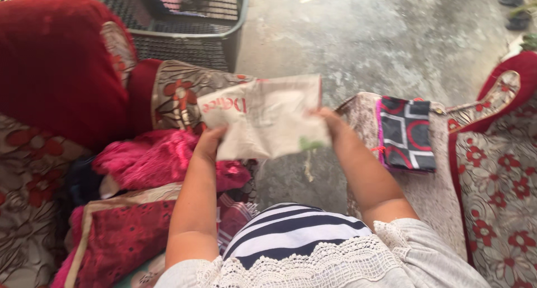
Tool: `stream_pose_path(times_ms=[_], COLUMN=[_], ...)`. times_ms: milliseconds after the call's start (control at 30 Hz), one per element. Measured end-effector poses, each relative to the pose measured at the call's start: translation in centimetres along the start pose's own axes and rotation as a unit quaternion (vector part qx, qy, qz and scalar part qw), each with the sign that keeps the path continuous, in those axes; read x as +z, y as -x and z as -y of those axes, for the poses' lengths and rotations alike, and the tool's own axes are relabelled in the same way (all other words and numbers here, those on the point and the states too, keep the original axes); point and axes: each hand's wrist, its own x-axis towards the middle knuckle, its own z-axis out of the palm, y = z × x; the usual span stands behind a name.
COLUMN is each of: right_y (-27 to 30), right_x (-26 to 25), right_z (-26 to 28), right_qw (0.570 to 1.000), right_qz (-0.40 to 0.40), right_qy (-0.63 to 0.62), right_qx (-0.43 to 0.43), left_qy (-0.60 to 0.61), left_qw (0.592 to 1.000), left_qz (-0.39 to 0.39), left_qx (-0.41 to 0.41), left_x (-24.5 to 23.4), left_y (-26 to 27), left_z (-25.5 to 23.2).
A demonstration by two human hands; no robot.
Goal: The person folds several pieces of fabric, including a light-colored drawstring bag, a red floral cloth, and a blue towel, placing each folded item on a nearby bench. The person handles the items one at a time, smoothing and aligning them before folding.
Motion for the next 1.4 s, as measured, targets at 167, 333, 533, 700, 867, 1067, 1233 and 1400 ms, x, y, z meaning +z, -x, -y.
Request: stream_pose_path(times_ms=[167,333,533,700,867,1067,1233,1400], right_y=[0.9,3.4,8.6,12.9,17.0,20.4,21.6,20.2], right_x=[-7.6,-17.2,-25.6,-31.3,-35.6,-37.5,-36.9,-34.8], right_z=[-4.7,-6.3,-7.7,-9.7,-12.6,-15.5,-16.9,-17.4], right_qw=[0.996,0.981,0.958,0.941,0.917,0.877,0.847,0.812], right_qz=[-0.030,-0.096,-0.173,-0.205,-0.257,-0.326,-0.390,-0.405], right_qy=[-0.082,-0.166,-0.227,-0.269,-0.305,-0.353,-0.359,-0.421], right_qx=[-0.005,0.004,0.019,0.016,0.012,0.000,-0.040,0.007], left_qy=[-0.189,-0.173,-0.317,-0.362,-0.380,-0.428,-0.486,-0.513], left_qw=[0.981,0.981,0.937,0.911,0.892,0.849,0.811,0.777], left_qz=[0.005,0.061,0.087,0.117,0.152,0.206,0.224,0.292], left_qx=[-0.035,-0.068,-0.118,-0.159,-0.190,-0.230,-0.236,-0.221], left_x=[4.9,10.6,19.3,24.6,28.3,32.4,34.8,35.1], left_y=[-4.0,-5.6,-7.9,-10.2,-12.9,-14.7,-17.1,-21.0], left_z=[5.3,8.9,13.3,18.4,23.7,28.2,30.4,31.6])
